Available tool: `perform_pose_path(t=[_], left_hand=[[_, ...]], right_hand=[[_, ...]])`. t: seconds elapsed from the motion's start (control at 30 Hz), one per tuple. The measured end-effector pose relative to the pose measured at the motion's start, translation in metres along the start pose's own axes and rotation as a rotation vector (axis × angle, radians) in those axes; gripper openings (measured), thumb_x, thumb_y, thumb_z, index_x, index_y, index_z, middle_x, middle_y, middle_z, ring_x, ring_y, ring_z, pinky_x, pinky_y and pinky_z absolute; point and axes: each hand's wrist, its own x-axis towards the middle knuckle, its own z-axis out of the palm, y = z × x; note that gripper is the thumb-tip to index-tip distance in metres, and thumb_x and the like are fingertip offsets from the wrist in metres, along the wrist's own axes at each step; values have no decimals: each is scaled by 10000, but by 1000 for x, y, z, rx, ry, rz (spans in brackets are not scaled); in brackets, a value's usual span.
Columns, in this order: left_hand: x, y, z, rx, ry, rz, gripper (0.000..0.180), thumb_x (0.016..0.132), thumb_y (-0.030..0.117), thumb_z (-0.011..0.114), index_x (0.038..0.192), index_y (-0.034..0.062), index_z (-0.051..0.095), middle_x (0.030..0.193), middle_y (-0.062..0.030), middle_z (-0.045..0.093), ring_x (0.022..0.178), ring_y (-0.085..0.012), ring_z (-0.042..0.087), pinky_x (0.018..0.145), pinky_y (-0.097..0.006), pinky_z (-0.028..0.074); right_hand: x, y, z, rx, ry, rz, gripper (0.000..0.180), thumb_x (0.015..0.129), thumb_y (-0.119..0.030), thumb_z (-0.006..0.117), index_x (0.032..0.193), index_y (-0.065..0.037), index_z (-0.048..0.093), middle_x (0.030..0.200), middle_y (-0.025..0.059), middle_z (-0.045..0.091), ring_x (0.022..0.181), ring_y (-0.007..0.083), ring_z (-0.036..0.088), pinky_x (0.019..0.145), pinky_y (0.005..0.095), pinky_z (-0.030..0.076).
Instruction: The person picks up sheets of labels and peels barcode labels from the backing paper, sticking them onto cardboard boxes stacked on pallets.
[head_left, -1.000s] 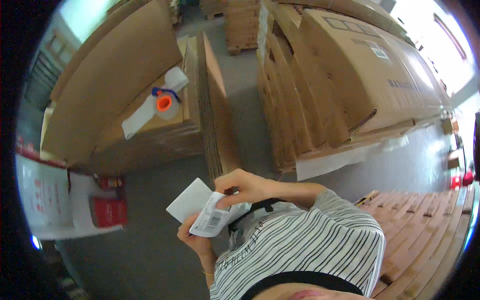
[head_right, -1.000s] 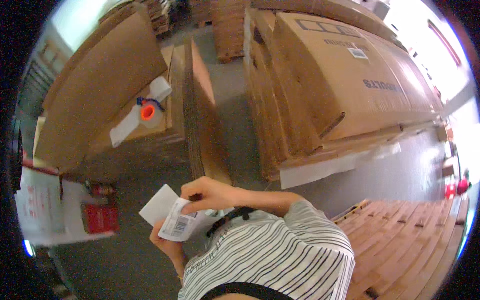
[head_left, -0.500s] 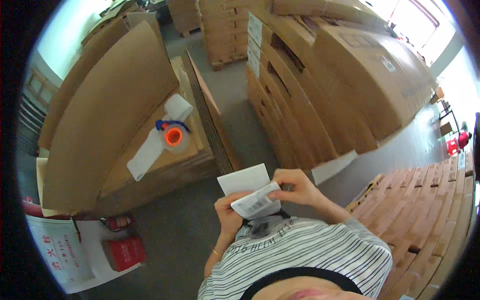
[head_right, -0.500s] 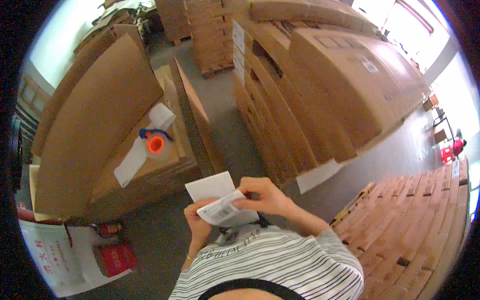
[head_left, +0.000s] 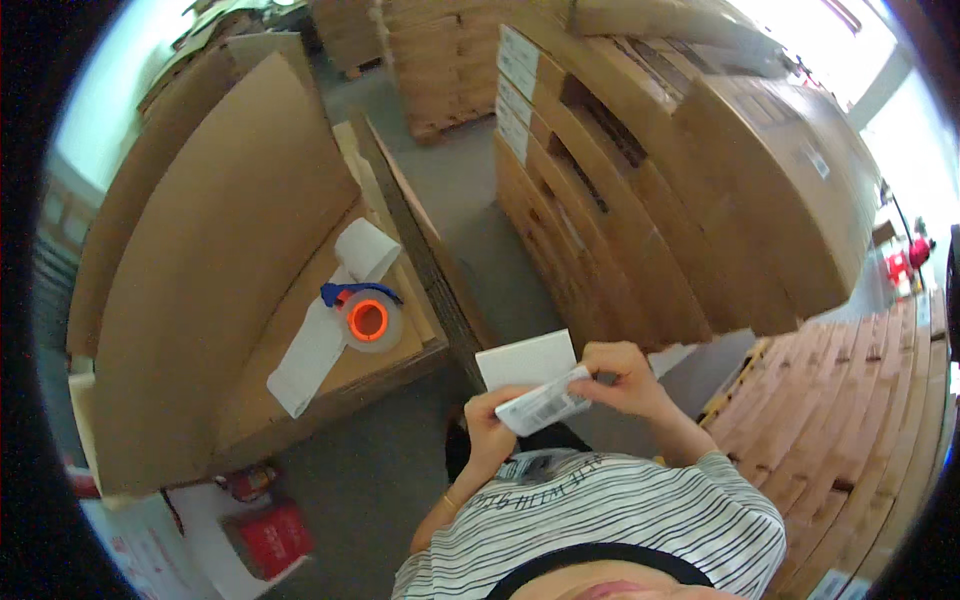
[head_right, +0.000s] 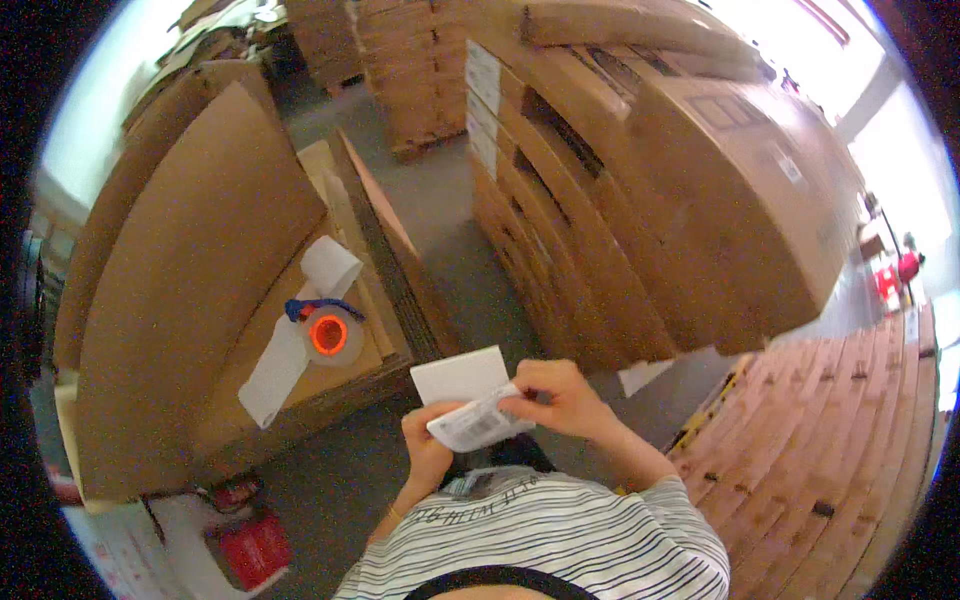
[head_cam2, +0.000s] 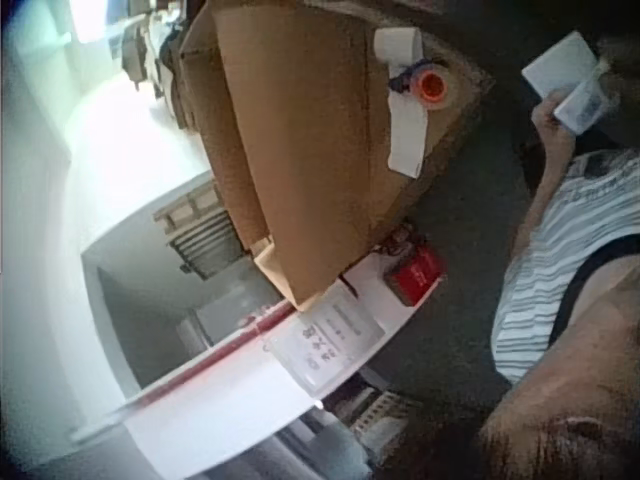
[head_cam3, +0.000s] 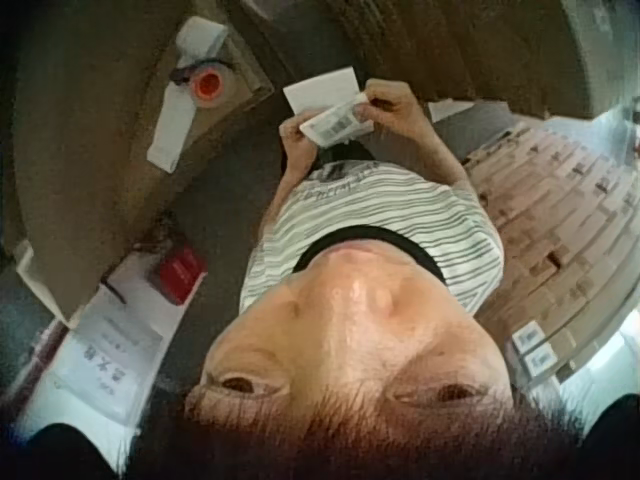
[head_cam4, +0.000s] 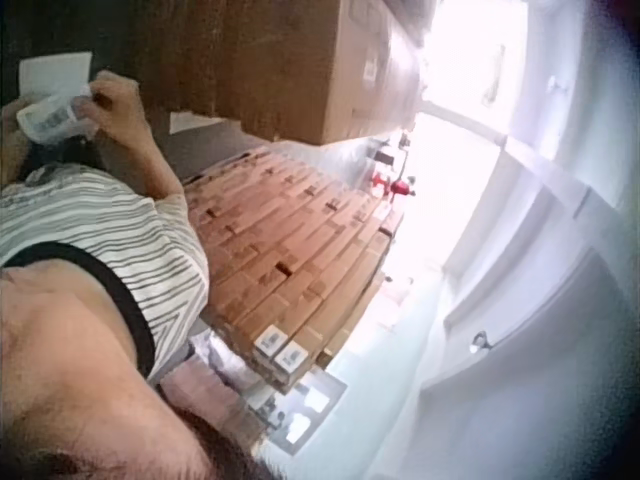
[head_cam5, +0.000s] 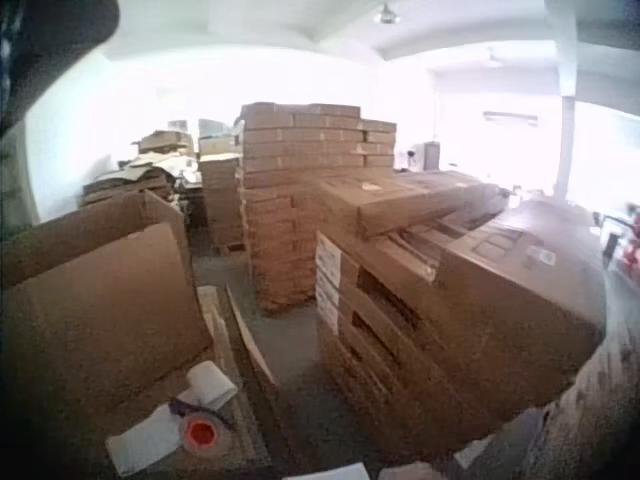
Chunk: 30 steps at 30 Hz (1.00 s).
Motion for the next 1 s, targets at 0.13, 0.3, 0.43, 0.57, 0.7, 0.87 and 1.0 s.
perform_pose_path(t=[0.13, 0.3, 0.43, 0.57, 0.7, 0.87, 1.0], left_hand=[[19, 19, -4, -46, -33, 68, 164, 786, -12, 658, 939, -21, 717, 860, -89, 719, 785, -114, 654, 718, -245, 508], [41, 32, -24, -22, -293, 162, 184, 780, -12, 660, 955, -20, 715, 867, -101, 723, 780, -135, 672, 716, -250, 514], [43, 29, -22, -6, -470, 212, 183, 784, -3, 668, 960, -15, 715, 870, -90, 724, 778, -129, 670, 715, -249, 515], [36, 28, -17, -65, -571, 120, 180, 798, -7, 663, 970, -9, 715, 890, -83, 723, 798, -119, 667, 717, -245, 516], [34, 26, -15, -121, -628, 32, 209, 801, -19, 648, 1001, -12, 709, 898, -81, 721, 800, -114, 660, 714, -247, 517], [35, 16, -7, -52, -670, -22, 205, 793, -13, 645, 988, -27, 704, 866, -65, 714, 784, -93, 638, 696, -237, 504], [44, 4, 10, 23, -632, -124, 178, 800, -22, 620, 959, -42, 696, 837, -51, 701, 778, -82, 616, 692, -224, 489]], right_hand=[[-2, -44, 3, -115, 165, 79, 196, 756, -164, 766, 861, -32, 667, 739, 71, 575, 648, 194, 562, 563, 305, 433], [-23, -70, 35, -151, 420, 153, 180, 763, -121, 761, 884, -29, 665, 779, 58, 566, 685, 153, 578, 554, 279, 466], [-44, -82, 49, -146, 522, 270, 150, 767, -98, 756, 856, -20, 663, 778, 56, 567, 663, 136, 582, 544, 274, 473], [-62, -82, 63, -186, 668, 296, 137, 760, -90, 761, 827, -21, 663, 754, 53, 565, 636, 135, 577, 542, 273, 449], [-72, -80, 72, -184, 745, 287, 138, 751, -81, 767, 808, -23, 656, 724, 45, 561, 623, 137, 561, 541, 270, 424], [-79, -81, 68, -217, 836, 332, 152, 749, -85, 768, 804, -14, 645, 718, 45, 549, 619, 135, 540, 545, 266, 423], [-82, -78, 55, -199, 885, 439, 145, 775, -79, 748, 831, 0, 640, 723, 31, 542, 635, 98, 510, 562, 251, 418]])
